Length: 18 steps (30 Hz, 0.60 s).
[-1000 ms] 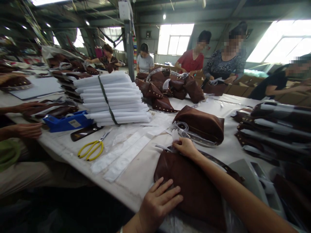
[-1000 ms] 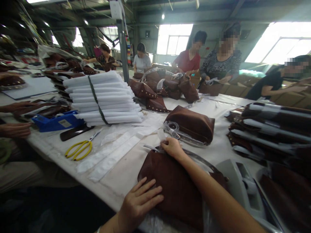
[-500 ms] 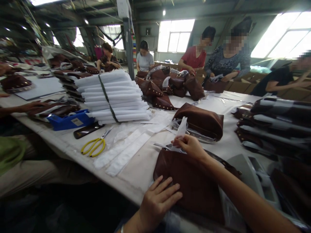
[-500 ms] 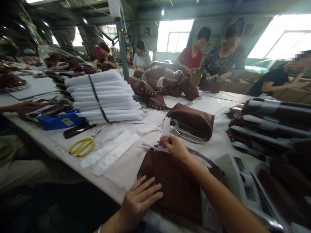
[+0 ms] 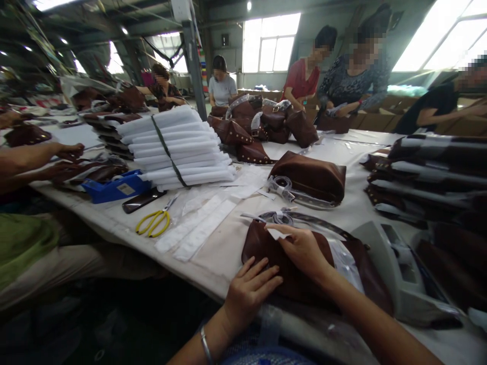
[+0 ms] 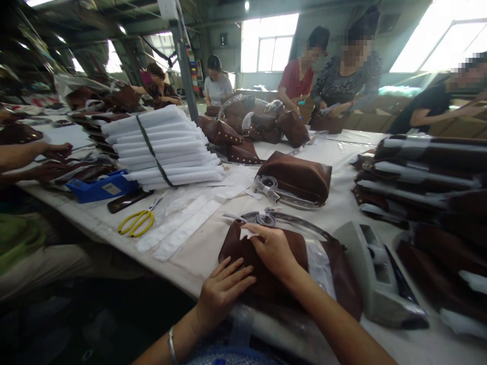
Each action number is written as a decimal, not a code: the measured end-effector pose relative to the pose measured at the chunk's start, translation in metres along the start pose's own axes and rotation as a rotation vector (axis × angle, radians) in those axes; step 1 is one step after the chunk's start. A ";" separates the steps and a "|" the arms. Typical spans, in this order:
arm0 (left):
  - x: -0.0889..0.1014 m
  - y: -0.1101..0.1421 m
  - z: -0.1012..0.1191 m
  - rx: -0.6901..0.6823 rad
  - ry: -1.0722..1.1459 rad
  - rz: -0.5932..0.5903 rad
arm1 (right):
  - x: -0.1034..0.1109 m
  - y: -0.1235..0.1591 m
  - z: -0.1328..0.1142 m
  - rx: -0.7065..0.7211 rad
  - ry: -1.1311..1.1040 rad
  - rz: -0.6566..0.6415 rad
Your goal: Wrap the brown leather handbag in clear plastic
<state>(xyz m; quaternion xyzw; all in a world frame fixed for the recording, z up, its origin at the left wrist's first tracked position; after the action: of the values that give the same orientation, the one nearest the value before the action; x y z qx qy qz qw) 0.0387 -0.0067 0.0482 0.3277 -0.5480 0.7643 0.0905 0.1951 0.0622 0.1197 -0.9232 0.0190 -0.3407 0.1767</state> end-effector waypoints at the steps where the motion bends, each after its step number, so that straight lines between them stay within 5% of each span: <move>1: -0.001 -0.001 0.001 0.003 -0.007 0.003 | -0.004 0.010 -0.003 0.023 0.003 -0.013; 8: -0.012 -0.009 0.004 0.046 -0.040 -0.013 | -0.030 0.062 -0.002 0.212 0.181 0.028; 15: -0.012 -0.003 -0.005 0.006 0.122 -0.196 | -0.040 0.076 0.000 0.296 0.281 0.008; 18: -0.009 0.000 -0.013 0.046 0.202 -0.157 | -0.042 0.080 -0.003 0.302 0.319 0.018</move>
<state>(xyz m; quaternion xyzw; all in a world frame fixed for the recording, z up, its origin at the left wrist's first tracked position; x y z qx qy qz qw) 0.0404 0.0069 0.0402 0.2928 -0.4910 0.7964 0.1972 0.1679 -0.0070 0.0693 -0.8203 0.0037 -0.4800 0.3110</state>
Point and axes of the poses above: each hand's wrist, its own y-axis away from the middle knuckle, its own x-axis out of the back of the hand, z = x × y, the point moved 6 cm from there along -y, towards the middle knuckle, and after that the axes turned 3 degrees about y, right-handed, at the moved point
